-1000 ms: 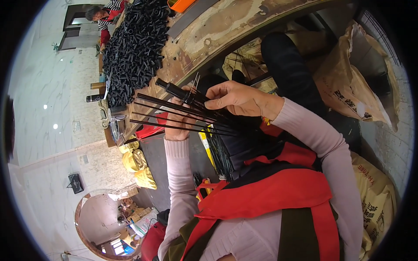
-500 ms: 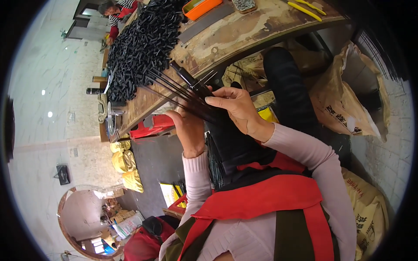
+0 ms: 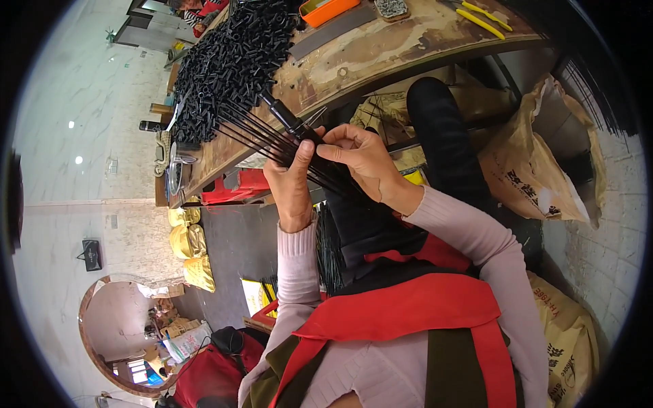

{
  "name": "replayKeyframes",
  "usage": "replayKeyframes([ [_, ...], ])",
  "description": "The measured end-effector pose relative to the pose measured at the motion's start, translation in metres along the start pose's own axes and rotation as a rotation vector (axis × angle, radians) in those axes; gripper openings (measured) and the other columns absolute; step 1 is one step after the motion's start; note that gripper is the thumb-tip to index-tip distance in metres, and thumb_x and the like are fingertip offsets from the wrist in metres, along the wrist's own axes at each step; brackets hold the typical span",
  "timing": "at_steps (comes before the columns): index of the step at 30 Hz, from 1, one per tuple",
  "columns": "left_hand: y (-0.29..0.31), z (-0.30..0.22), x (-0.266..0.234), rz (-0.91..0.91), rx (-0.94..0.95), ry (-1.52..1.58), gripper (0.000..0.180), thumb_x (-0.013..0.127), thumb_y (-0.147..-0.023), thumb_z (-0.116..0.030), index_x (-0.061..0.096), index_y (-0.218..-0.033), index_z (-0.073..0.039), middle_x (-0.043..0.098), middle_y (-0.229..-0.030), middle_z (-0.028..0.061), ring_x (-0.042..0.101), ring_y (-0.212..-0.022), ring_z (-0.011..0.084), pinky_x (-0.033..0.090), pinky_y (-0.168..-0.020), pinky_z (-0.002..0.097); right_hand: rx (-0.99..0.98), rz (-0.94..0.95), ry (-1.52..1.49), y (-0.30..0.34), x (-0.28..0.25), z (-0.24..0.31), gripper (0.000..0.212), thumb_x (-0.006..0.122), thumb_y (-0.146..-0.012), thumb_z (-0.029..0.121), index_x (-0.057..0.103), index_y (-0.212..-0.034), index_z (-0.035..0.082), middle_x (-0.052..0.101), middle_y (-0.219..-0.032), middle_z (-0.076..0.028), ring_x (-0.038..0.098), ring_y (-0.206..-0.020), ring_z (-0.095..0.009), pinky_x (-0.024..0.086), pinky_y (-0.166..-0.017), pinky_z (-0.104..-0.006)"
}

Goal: Assembling and trimming black wire components at a manufacturing workstation.

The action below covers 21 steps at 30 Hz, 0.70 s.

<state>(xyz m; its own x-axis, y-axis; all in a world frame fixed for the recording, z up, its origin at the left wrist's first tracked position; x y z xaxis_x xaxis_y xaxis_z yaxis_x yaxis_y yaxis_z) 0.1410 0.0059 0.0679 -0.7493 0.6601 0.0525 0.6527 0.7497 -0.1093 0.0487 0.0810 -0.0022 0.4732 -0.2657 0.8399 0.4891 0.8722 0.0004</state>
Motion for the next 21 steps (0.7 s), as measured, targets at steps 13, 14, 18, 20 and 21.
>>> replayKeyframes([
  [13,-0.007,0.008,0.013,-0.115,-0.073,-0.181,0.021,0.076,-0.083,-0.005,0.066,-0.101,0.003,0.070,-0.096,0.0070,0.063,-0.087,0.0108,0.050,-0.080,0.0241,-0.122,0.004,0.001,0.000,-0.008,-0.015,0.010,0.066,-0.089,-0.003,0.061,-0.095,0.003,0.064,-0.096,-0.003,0.060,-0.092,-0.009,0.046,-0.084,-0.0222],
  [14,-0.008,0.009,0.012,-0.118,-0.075,-0.182,0.021,0.076,-0.083,-0.005,0.066,-0.101,0.003,0.070,-0.096,0.0070,0.063,-0.087,0.0108,0.050,-0.080,0.0241,-0.147,0.010,-0.034,-0.001,-0.010,-0.014,0.010,0.066,-0.089,-0.003,0.061,-0.096,0.002,0.064,-0.092,-0.003,0.060,-0.089,-0.008,0.047,-0.082,-0.0218],
  [18,-0.012,0.017,0.012,-0.077,-0.067,0.030,0.022,0.075,-0.083,-0.004,0.066,-0.102,0.003,0.071,-0.096,0.0089,0.065,-0.088,0.0124,0.051,-0.082,0.0250,-0.159,-0.036,-0.012,-0.004,-0.015,-0.016,0.012,0.066,-0.089,-0.003,0.062,-0.099,0.002,0.064,-0.095,-0.003,0.060,-0.091,-0.009,0.047,-0.085,-0.0224],
  [20,-0.013,0.019,0.012,-0.081,-0.074,0.058,0.022,0.075,-0.083,-0.003,0.067,-0.103,0.004,0.071,-0.097,0.0096,0.065,-0.089,0.0129,0.051,-0.083,0.0253,-0.063,-0.039,-0.098,-0.005,-0.016,-0.013,0.014,0.066,-0.089,-0.002,0.062,-0.102,0.001,0.065,-0.096,-0.004,0.061,-0.093,-0.010,0.047,-0.086,-0.0228],
  [21,-0.013,0.021,0.011,-0.082,-0.068,0.055,0.022,0.074,-0.084,-0.003,0.067,-0.104,0.004,0.071,-0.098,0.0104,0.066,-0.090,0.0135,0.051,-0.084,0.0259,-0.063,-0.041,-0.098,-0.006,-0.017,-0.012,0.014,0.066,-0.089,-0.002,0.062,-0.102,0.001,0.065,-0.096,-0.004,0.061,-0.093,-0.010,0.047,-0.086,-0.0228],
])
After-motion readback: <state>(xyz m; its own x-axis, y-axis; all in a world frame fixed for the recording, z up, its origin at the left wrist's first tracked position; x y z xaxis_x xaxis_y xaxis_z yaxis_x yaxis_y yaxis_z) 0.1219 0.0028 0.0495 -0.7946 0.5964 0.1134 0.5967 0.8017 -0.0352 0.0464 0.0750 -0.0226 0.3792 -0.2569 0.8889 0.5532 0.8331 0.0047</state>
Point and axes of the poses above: each hand's wrist, its own y-axis away from the middle knuckle, its own x-axis out of the palm, z = x × y, the point moved 3 cm from there along -y, towards the middle knuckle
